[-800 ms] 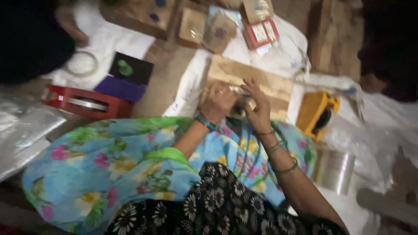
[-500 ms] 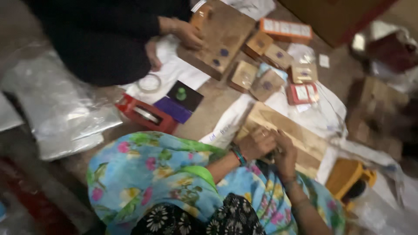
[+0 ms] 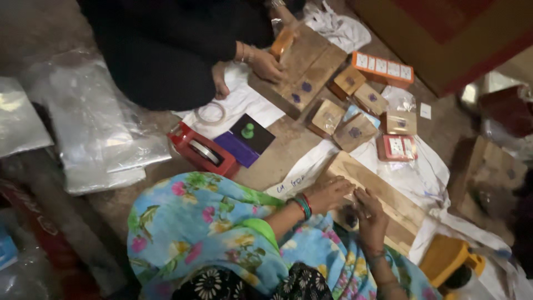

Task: The person sits on the floor and wraps small rectangular boxes in clear plastic film. They use a handheld tape dispenser to seal the plastic around each box, then place the finished packages on a wooden board.

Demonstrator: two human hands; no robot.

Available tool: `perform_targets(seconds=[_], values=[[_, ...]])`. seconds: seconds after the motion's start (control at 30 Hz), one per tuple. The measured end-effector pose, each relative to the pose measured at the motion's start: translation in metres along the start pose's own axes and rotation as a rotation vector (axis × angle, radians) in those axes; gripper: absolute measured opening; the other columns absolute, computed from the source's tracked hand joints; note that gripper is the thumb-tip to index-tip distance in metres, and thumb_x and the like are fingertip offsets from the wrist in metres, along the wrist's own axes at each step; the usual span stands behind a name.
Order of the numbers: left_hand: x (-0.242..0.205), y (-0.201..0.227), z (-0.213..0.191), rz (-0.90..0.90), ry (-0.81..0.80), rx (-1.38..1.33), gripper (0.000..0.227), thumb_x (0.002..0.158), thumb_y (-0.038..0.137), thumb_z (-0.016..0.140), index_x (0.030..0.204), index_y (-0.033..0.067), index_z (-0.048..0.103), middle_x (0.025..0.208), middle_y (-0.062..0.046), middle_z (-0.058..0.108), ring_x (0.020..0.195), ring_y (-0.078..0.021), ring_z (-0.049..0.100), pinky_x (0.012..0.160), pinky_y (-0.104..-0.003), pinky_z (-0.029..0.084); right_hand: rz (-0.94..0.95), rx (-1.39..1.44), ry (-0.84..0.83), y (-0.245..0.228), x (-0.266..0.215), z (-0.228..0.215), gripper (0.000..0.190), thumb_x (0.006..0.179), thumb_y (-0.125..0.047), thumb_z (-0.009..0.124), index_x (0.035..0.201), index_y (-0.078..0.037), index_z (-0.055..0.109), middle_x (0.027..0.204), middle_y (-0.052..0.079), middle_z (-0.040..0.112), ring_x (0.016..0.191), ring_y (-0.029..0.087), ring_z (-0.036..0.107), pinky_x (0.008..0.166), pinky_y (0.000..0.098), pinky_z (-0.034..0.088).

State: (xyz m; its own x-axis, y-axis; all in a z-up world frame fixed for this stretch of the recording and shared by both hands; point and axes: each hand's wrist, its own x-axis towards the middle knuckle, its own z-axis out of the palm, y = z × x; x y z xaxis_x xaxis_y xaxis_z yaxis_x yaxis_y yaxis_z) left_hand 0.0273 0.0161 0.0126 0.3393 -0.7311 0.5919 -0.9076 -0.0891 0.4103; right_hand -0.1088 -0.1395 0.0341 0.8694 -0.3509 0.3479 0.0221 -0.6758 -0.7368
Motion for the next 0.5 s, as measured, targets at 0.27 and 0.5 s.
perform_targets(seconds=[0.27, 0.5], values=[[-0.019, 0.003, 0.027, -0.08, -0.039, 0.109, 0.066, 0.081, 0.024, 0.078, 0.142, 0.0103, 0.055, 0.141, -0.008, 0.058, 0.132, -0.0277, 0.055, 0.113, -0.044, 0.044, 0.208, 0.124, 0.148, 0.017, -0.011, 0.001, 0.071, 0.086, 0.001, 0.073, 0.152, -0.002, 0.049, 0.144, 0.013, 0.06, 0.125, 0.02, 0.058, 0.104, 0.0338, 0.048], [-0.014, -0.007, 0.024, -0.251, 0.157, -0.206, 0.078, 0.088, 0.009, 0.075, 0.158, 0.0147, 0.043, 0.145, -0.013, 0.056, 0.133, -0.0333, 0.057, 0.111, -0.043, 0.049, 0.338, 0.435, 0.159, 0.04, -0.015, 0.008, 0.077, 0.086, 0.006, 0.066, 0.158, -0.005, 0.039, 0.156, 0.009, 0.048, 0.126, 0.023, 0.054, 0.102, 0.0305, 0.049]])
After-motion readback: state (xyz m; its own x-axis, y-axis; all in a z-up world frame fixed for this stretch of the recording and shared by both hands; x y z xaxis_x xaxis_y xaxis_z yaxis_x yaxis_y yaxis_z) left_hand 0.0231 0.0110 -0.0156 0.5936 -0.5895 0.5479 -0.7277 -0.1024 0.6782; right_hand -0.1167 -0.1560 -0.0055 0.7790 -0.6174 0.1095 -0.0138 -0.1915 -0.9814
